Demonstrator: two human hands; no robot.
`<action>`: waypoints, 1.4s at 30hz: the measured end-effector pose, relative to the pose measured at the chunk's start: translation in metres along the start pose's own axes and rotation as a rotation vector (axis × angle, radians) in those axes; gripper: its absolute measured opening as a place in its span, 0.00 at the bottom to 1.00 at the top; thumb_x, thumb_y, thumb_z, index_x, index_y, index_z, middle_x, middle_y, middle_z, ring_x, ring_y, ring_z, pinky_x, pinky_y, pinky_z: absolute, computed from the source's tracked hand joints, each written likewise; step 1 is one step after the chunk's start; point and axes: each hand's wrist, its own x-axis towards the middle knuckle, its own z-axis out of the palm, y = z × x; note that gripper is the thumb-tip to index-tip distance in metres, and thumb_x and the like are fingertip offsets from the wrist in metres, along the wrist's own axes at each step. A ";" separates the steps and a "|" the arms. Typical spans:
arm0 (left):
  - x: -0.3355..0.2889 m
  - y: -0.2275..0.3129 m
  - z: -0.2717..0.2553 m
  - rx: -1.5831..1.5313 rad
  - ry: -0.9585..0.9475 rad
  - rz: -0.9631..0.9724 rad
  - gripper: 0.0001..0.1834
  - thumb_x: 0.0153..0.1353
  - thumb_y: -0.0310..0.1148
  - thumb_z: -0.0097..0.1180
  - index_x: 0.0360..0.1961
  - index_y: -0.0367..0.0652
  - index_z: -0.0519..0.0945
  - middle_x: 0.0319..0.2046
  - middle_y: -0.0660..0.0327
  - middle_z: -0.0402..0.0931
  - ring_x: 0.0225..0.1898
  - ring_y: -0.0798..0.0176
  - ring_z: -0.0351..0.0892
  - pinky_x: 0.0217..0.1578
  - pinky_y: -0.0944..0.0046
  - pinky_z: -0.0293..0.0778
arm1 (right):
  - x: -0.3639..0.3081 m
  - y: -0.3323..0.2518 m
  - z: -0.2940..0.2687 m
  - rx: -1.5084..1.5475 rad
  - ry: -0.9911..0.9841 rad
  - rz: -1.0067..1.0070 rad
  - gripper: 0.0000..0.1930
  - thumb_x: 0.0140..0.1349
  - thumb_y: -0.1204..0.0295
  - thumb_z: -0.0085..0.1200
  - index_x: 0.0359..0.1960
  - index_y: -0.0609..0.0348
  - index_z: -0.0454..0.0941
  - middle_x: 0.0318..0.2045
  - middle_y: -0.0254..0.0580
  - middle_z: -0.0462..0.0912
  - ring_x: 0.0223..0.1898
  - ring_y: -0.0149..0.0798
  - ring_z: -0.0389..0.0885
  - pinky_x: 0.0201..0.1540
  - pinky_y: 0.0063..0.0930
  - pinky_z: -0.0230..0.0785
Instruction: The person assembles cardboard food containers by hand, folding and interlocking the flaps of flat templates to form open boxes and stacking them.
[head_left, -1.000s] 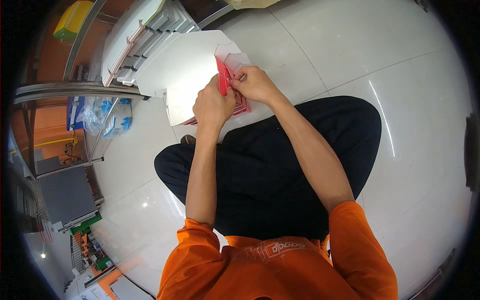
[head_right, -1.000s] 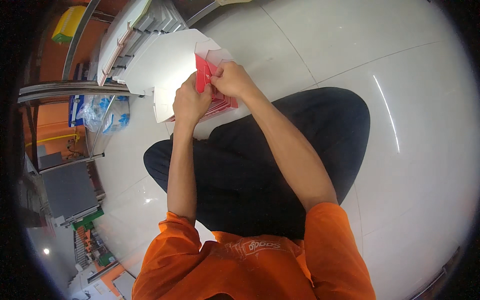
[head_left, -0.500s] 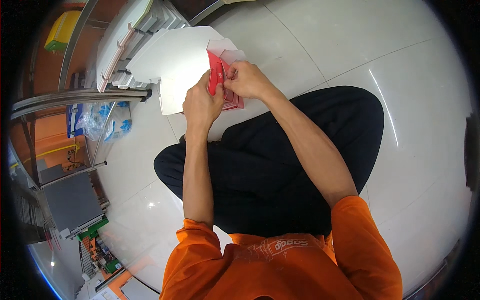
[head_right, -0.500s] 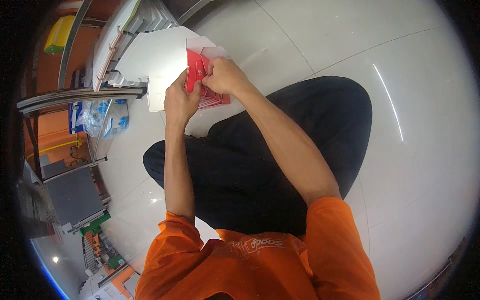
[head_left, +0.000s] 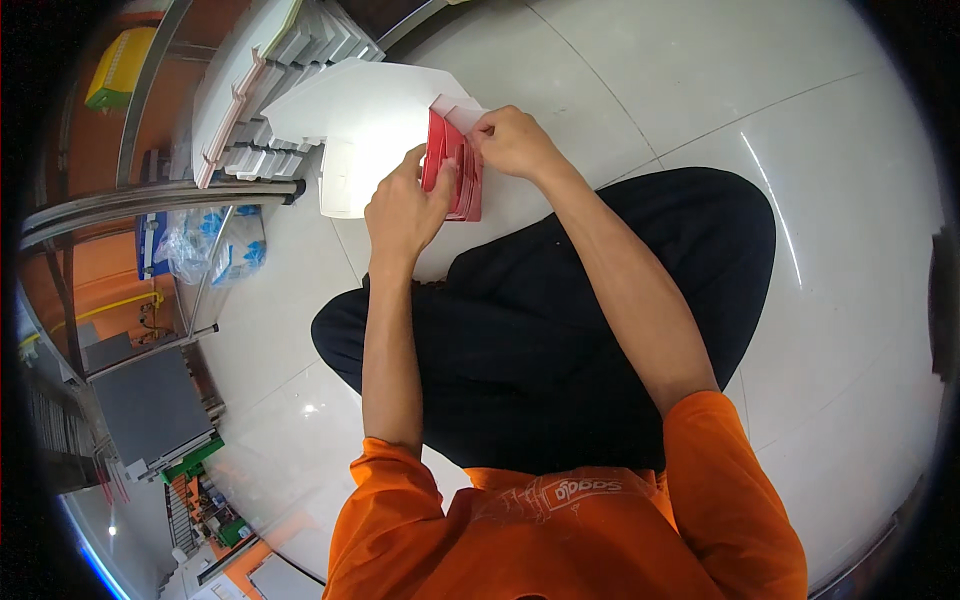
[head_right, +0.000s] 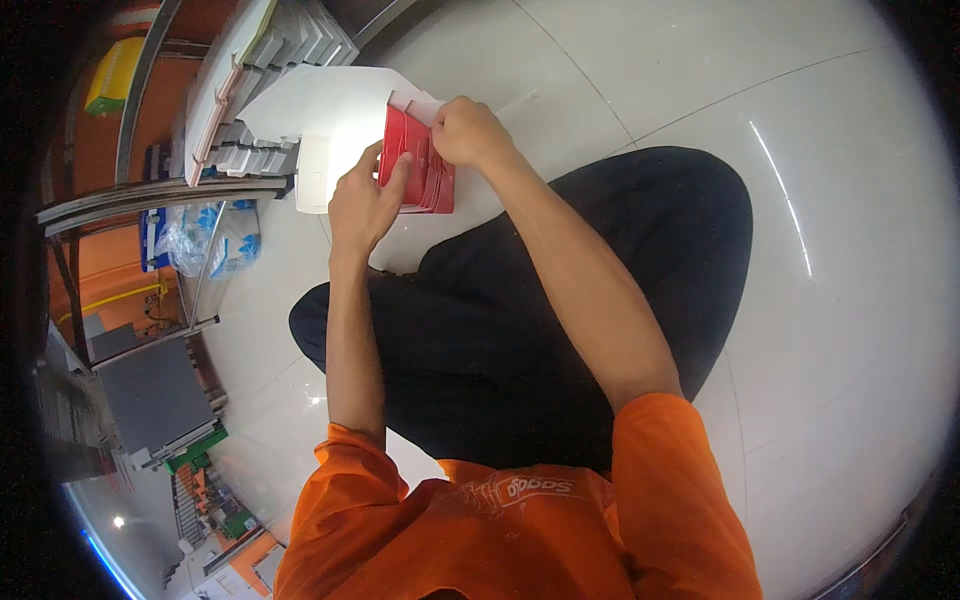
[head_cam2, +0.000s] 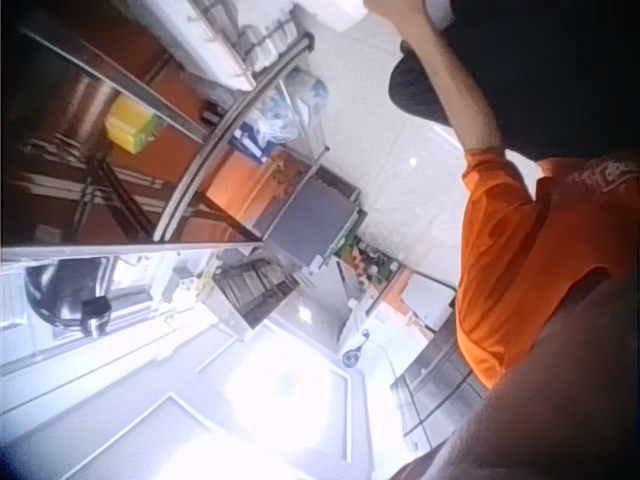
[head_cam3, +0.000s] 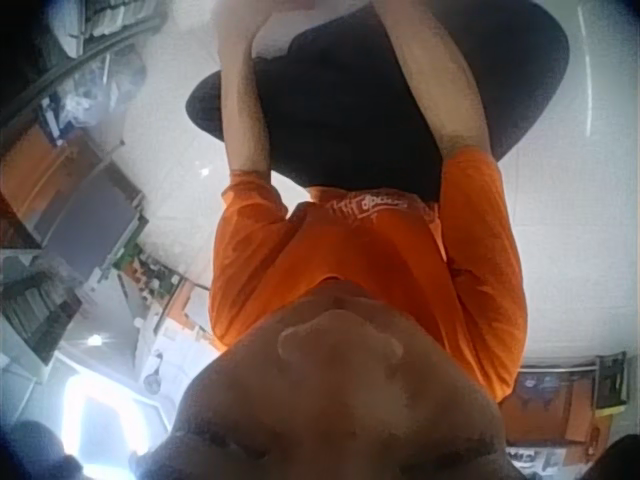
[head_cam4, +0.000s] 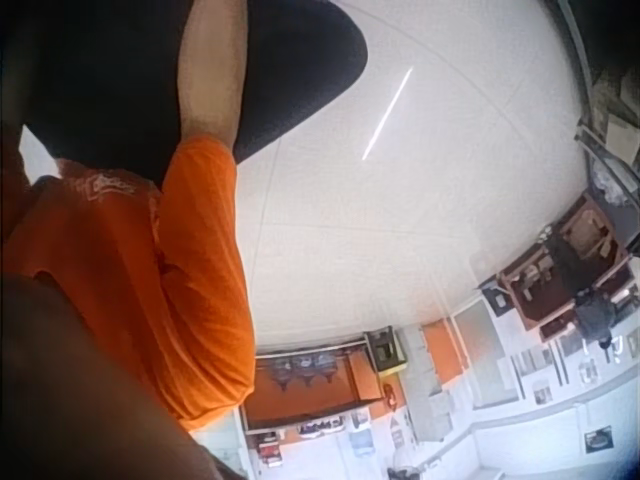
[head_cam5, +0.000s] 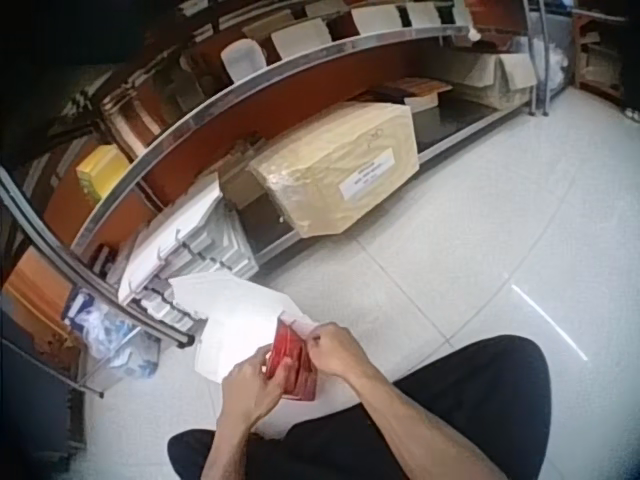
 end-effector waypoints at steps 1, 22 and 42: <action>0.002 0.001 0.000 0.057 0.026 0.030 0.22 0.64 0.46 0.56 0.50 0.41 0.81 0.36 0.45 0.84 0.41 0.40 0.84 0.41 0.46 0.78 | 0.000 0.002 0.001 -0.190 0.073 -0.024 0.11 0.59 0.67 0.54 0.37 0.56 0.86 0.38 0.53 0.86 0.44 0.52 0.85 0.48 0.43 0.77; 0.027 0.005 0.014 0.221 -0.029 -0.148 0.17 0.58 0.46 0.61 0.41 0.46 0.85 0.34 0.49 0.85 0.38 0.41 0.84 0.39 0.46 0.79 | -0.003 0.001 0.024 -0.192 -0.010 0.219 0.24 0.55 0.57 0.64 0.48 0.60 0.82 0.48 0.54 0.84 0.52 0.51 0.83 0.54 0.42 0.76; 0.035 -0.069 -0.023 -0.434 0.219 -0.136 0.23 0.70 0.45 0.49 0.42 0.33 0.85 0.43 0.48 0.84 0.48 0.54 0.82 0.51 0.59 0.73 | 0.004 0.011 0.023 -0.145 -0.050 0.092 0.23 0.65 0.55 0.48 0.48 0.63 0.83 0.45 0.59 0.84 0.51 0.57 0.82 0.56 0.46 0.72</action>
